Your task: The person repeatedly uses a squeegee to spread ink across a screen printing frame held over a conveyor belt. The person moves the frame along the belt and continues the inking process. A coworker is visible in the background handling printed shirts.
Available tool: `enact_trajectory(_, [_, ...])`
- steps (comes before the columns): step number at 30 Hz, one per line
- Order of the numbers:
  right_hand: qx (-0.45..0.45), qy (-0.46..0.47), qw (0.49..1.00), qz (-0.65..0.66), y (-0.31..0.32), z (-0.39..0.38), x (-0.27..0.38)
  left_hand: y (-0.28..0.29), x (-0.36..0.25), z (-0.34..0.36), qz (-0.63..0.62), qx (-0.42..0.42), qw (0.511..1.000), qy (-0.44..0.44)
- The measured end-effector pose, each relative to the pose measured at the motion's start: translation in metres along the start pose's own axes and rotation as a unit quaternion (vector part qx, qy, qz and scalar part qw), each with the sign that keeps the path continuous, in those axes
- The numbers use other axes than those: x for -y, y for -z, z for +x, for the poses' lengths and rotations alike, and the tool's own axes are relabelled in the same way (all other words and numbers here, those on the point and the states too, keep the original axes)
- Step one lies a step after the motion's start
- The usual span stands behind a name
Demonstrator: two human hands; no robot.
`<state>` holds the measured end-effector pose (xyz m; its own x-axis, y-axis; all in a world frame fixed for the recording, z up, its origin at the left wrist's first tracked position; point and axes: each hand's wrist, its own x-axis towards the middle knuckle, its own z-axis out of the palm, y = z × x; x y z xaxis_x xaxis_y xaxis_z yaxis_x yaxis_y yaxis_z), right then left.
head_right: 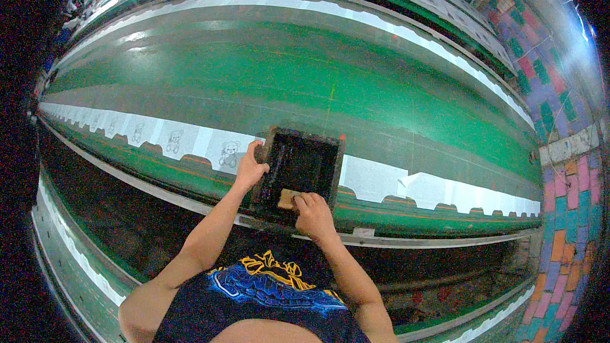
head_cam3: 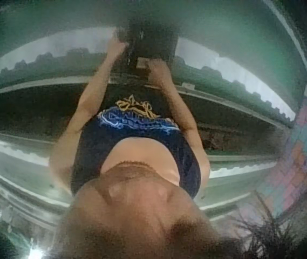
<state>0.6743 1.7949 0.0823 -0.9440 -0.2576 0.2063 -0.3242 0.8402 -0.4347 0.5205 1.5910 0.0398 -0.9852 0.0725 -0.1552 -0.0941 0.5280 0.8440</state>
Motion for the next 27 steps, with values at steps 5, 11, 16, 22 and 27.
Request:
enact_trajectory(5, [0.028, -0.033, 0.998, 0.054, 0.012, 0.024, -0.009, 0.001, 0.002, 0.000, -0.010, 0.010, 1.000, 0.004])
enact_trajectory(11, [-0.001, -0.052, 0.999, 0.012, 0.020, 0.101, -0.050, 0.004, 0.001, 0.000, -0.006, 0.019, 1.000, 0.014])
enact_trajectory(16, [-0.061, -0.059, 0.996, 0.007, 0.000, 0.106, -0.066, 0.007, -0.008, 0.000, -0.004, 0.038, 0.999, 0.016])
enact_trajectory(22, [-0.044, -0.005, 0.999, -0.013, -0.015, 0.008, -0.007, 0.002, 0.003, 0.001, -0.010, 0.021, 1.000, 0.011])
enact_trajectory(27, [0.045, -0.011, 0.999, 0.011, -0.002, -0.026, 0.007, -0.001, 0.009, 0.003, -0.015, 0.006, 1.000, -0.017])
